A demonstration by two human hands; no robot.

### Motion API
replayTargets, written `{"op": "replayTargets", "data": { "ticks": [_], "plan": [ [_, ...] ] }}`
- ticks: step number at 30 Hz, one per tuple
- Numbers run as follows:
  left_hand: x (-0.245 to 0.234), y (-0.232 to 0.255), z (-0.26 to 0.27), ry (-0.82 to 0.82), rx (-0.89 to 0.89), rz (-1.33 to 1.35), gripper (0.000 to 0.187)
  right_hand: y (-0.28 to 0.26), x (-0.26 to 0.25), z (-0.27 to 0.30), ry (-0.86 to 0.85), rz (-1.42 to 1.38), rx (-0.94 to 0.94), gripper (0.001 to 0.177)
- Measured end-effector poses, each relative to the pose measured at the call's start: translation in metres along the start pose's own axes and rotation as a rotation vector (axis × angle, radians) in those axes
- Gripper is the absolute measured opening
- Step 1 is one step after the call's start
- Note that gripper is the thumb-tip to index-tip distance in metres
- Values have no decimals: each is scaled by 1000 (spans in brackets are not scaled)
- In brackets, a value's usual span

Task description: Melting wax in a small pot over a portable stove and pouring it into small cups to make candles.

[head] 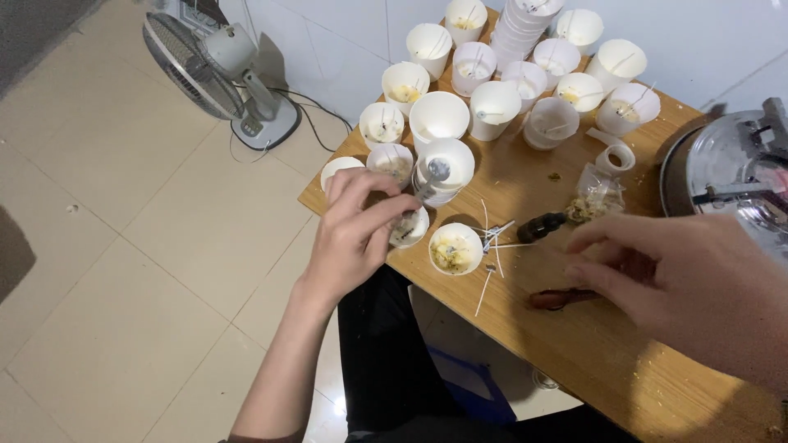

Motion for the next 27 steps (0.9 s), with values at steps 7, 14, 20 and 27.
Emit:
{"op": "replayTargets", "data": {
  "ticks": [7,14,20,27],
  "plan": [
    [8,6,9,-106,73,-84,30,20,-4,10,59,-33,21,9],
    [-13,10,1,63,0,-139,30,56,-1,23,-59,61,115,17],
    [-51,-29,53,327,-214,-265,16,116,9,53,55,-83,207,20],
    [-49,-154,197,106,-1019,-232,6,292,108,91,290,-679,302,45]
  ]
}}
Point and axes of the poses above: each hand's wrist, its own z-axis away from the middle knuckle, its own x-axis out of the palm, y = z × x, the point moved 9 cm from there along -z, towards the middle knuckle, and after that the axes turned 11 degrees about y, right-handed, at the moved point
